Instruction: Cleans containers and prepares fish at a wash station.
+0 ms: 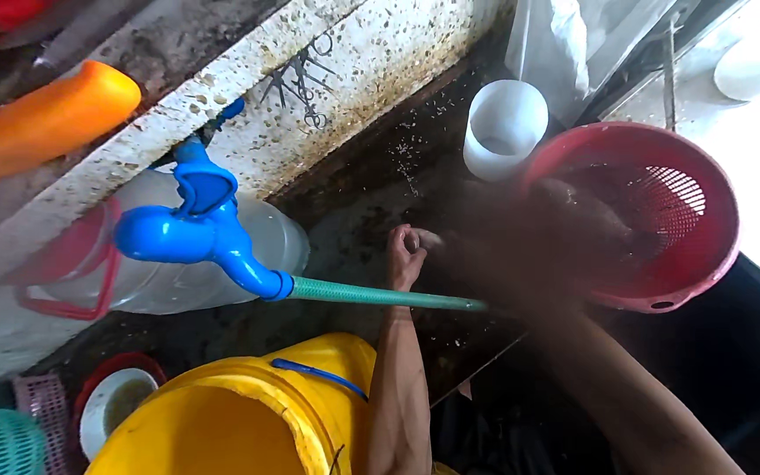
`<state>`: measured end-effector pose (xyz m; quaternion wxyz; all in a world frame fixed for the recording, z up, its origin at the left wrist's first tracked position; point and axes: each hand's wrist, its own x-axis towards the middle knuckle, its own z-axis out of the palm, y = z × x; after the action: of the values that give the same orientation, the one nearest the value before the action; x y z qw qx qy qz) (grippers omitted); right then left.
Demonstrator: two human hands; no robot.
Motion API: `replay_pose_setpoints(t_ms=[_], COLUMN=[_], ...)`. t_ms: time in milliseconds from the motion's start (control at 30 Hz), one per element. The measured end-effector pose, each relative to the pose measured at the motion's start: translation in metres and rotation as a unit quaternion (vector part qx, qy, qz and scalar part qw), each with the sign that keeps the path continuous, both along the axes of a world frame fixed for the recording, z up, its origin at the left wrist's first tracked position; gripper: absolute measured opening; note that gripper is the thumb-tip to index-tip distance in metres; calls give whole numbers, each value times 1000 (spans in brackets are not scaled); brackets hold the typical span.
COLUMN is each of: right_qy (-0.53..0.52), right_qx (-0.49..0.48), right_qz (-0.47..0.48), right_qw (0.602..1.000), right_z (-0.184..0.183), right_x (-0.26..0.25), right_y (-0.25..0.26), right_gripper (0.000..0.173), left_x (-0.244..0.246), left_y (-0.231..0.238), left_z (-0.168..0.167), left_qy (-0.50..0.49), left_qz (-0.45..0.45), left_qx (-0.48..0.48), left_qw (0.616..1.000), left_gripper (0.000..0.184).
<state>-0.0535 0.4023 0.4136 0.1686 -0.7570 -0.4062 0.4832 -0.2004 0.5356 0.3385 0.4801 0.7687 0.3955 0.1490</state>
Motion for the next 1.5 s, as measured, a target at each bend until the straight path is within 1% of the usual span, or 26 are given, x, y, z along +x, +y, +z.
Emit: replay_pose_setpoints(t_ms=[67, 133, 167, 233, 300, 367, 400, 433, 500, 533, 600, 667, 700, 733, 800, 867, 933, 967, 1000, 1100, 1200, 1267, 1333, 1367, 1433, 1500], right_qy=[24, 61, 81, 134, 208, 254, 259, 248, 225, 210, 184, 113, 41, -66, -237, -303, -261, -232, -200, -161, -213, -209, -178, -169, -178, -207], right_qx=[25, 33, 52, 135, 229, 293, 313, 328, 348, 350, 329, 287, 251, 200, 124, 137, 178, 179, 161, 68, -2, -70, -125, -141, -124, -82], right_qz=[2, -7, -22, -71, -129, -177, -194, -206, -203, -202, -208, -212, -222, -236, -269, -270, -226, -197, -169, -115, -130, -143, -149, -146, -150, -143], right_qw=[999, 998, 995, 979, 942, 904, 893, 888, 887, 890, 903, 927, 941, 949, 925, 904, 922, 936, 952, 978, 968, 965, 965, 965, 965, 964], right_z=[9, 30, 30, 22, 19, 32, 43, 53, 75, 87, 112, 125, 127, 129, 131, 132, 127, 118, 107, 67, 20, 0, -10, -13, -21, -27], right_x=[7, 18, 25, 38, 47, 52, 54, 58, 75, 84, 107, 140, 156, 167, 168, 139, 97, 81, 70, 53, 50, 51, 52, 51, 49, 49], right_y=[0, -1, -3, -9, -13, -14, -17, -22, -39, -52, -83, -120, -138, -149, -149, -125, -89, -69, -48, 7, 41, 53, 54, 53, 50, 46], right_gripper=[71, 73, 75, 78, 78, 79, 81, 83, 89, 91, 94, 87, 79, 70, 60, 52, 42, 38, 40, 60, 77, 83, 78, 81, 85, 82], left_x=[0, 1, 2, 10, 19, 32, 38, 42, 49, 49, 44, 35, 31, 26, 18, 16, 15, 14, 13, 1, -13, -27, -38, -42, -44, -44], left_y=[-1, -3, -4, -9, -13, -16, -18, -17, -12, -10, -13, -22, -28, -36, -48, -59, -67, -69, -70, -69, -74, -78, -82, -82, -82, -81], left_z=[6, 15, 18, 27, 40, 53, 58, 61, 56, 51, 47, 40, 35, 31, 19, 9, 6, 6, 7, 18, 14, 5, -1, -2, 1, 1], left_qy=[-48, -152, -210, -311, -393, -442, -449, -459, -464, -444, -374, -308, -276, -248, -210, -186, -172, -164, -157, -124, -128, -145, -168, -178, -184, -185], left_qz=[12, 45, 65, 105, 114, 125, 129, 109, 48, 50, 122, 210, 243, 259, 251, 232, 229, 229, 230, 224, 253, 266, 277, 278, 281, 275], left_qx=[-54, -143, -188, -275, -351, -408, -422, -429, -421, -414, -400, -385, -370, -353, -330, -316, -311, -307, -302, -307, -293, -288, -274, -274, -274, -270], left_qw=[997, 977, 957, 904, 842, 789, 777, 770, 778, 793, 828, 844, 853, 864, 885, 901, 906, 909, 912, 917, 913, 909, 905, 903, 901, 904], left_gripper=[49, 56, 54, 45, 46, 50, 51, 53, 59, 59, 56, 48, 43, 39, 38, 39, 38, 37, 37, 39, 39, 39, 38, 39, 38, 38])
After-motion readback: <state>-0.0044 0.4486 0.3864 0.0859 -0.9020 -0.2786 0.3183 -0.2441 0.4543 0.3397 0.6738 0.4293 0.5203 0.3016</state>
